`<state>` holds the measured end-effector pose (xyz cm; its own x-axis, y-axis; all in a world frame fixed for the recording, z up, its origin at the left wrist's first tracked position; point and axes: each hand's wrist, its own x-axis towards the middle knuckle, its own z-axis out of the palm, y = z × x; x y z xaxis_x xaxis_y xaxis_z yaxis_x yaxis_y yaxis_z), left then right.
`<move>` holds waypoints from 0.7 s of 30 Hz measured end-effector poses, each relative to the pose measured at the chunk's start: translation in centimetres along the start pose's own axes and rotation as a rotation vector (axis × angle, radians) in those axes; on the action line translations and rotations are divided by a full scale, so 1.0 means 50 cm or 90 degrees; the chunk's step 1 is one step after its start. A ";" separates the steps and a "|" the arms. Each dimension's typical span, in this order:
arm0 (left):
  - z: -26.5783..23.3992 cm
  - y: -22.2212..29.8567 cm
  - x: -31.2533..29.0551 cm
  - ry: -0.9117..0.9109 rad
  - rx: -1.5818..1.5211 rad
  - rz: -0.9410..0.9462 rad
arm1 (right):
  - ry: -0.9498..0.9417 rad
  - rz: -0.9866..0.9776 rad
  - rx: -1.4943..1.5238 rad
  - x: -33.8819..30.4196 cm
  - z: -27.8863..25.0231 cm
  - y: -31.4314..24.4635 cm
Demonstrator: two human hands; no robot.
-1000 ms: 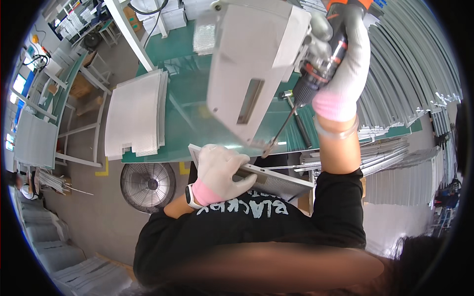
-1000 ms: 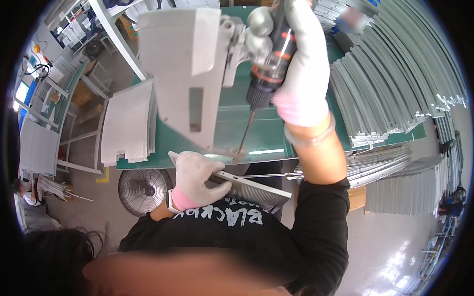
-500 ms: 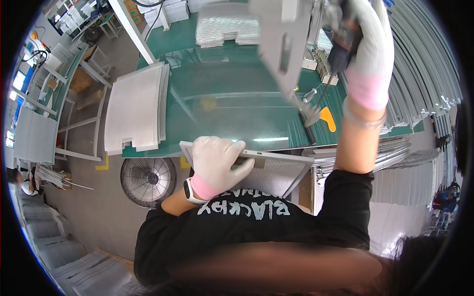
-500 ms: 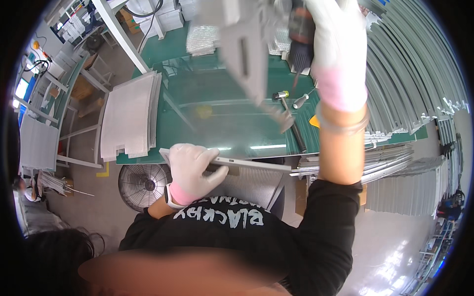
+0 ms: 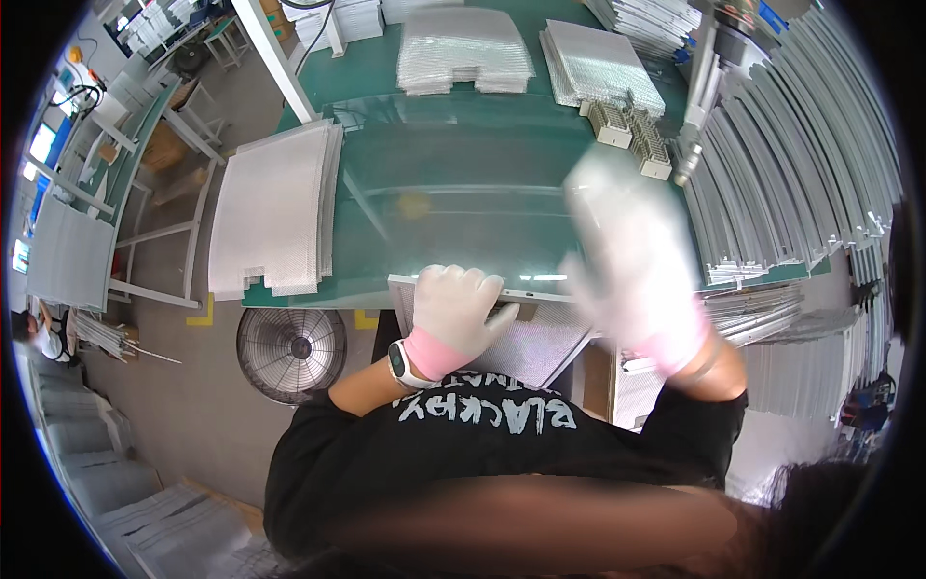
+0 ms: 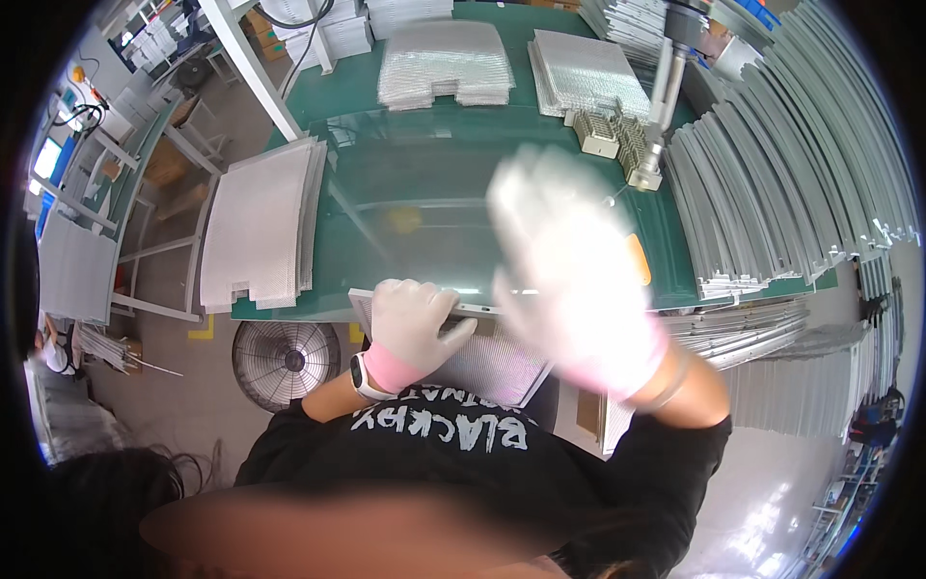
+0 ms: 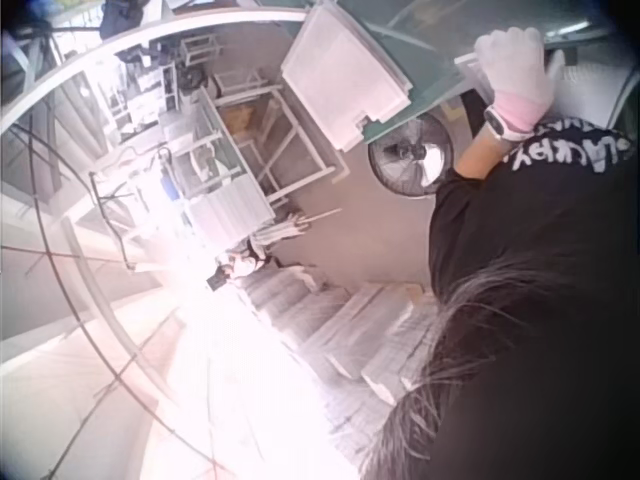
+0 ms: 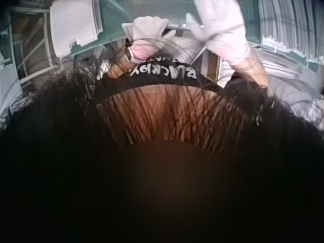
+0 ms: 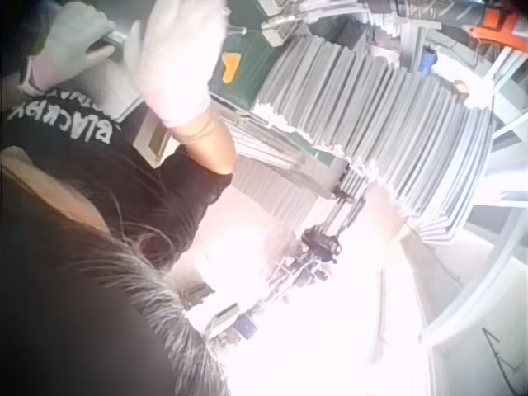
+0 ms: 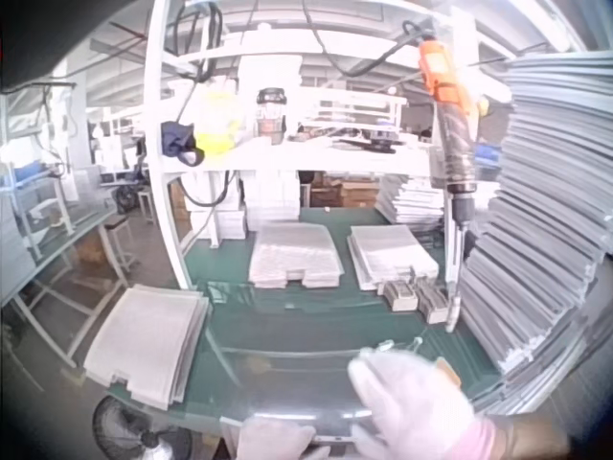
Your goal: Assemble metal mesh filters by attaching frames and securing them with tools.
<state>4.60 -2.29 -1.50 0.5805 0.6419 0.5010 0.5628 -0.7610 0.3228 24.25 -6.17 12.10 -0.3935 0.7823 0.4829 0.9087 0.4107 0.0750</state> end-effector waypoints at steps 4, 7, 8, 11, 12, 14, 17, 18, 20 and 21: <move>0.001 0.014 0.005 0.004 -0.017 0.048 | -0.347 0.157 0.161 -0.118 0.127 -0.051; 0.007 0.015 -0.011 -0.013 -0.003 0.046 | -0.224 0.165 0.139 -0.135 0.155 -0.063; 0.009 0.017 -0.016 -0.020 -0.003 0.051 | -0.227 0.169 0.139 -0.144 0.158 -0.068; 0.018 0.021 -0.026 0.026 -0.002 0.073 | -0.143 0.200 0.169 -0.169 0.172 -0.077; 0.018 0.021 -0.024 0.024 -0.005 0.078 | -0.123 0.205 0.175 -0.173 0.174 -0.078; 0.012 0.026 -0.020 0.020 -0.006 0.088 | -0.086 0.214 0.187 -0.180 0.168 -0.081; 0.004 0.027 -0.024 0.011 0.015 0.080 | -0.148 0.226 0.231 -0.166 0.140 -0.072; 0.000 0.025 -0.026 0.013 0.013 0.083 | -0.167 0.215 0.285 -0.154 0.127 -0.058; -0.006 0.018 -0.040 -0.006 0.039 0.074 | 0.029 0.132 0.269 -0.101 0.069 0.015; -0.005 0.016 -0.049 0.054 0.016 0.093 | 0.137 0.122 0.187 -0.064 0.018 0.056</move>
<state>3.45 -4.51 -2.26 0.6060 0.5129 0.6080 0.4909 -0.8426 0.2215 27.90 -7.11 10.00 -0.1539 0.7551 0.6373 0.8719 0.4073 -0.2719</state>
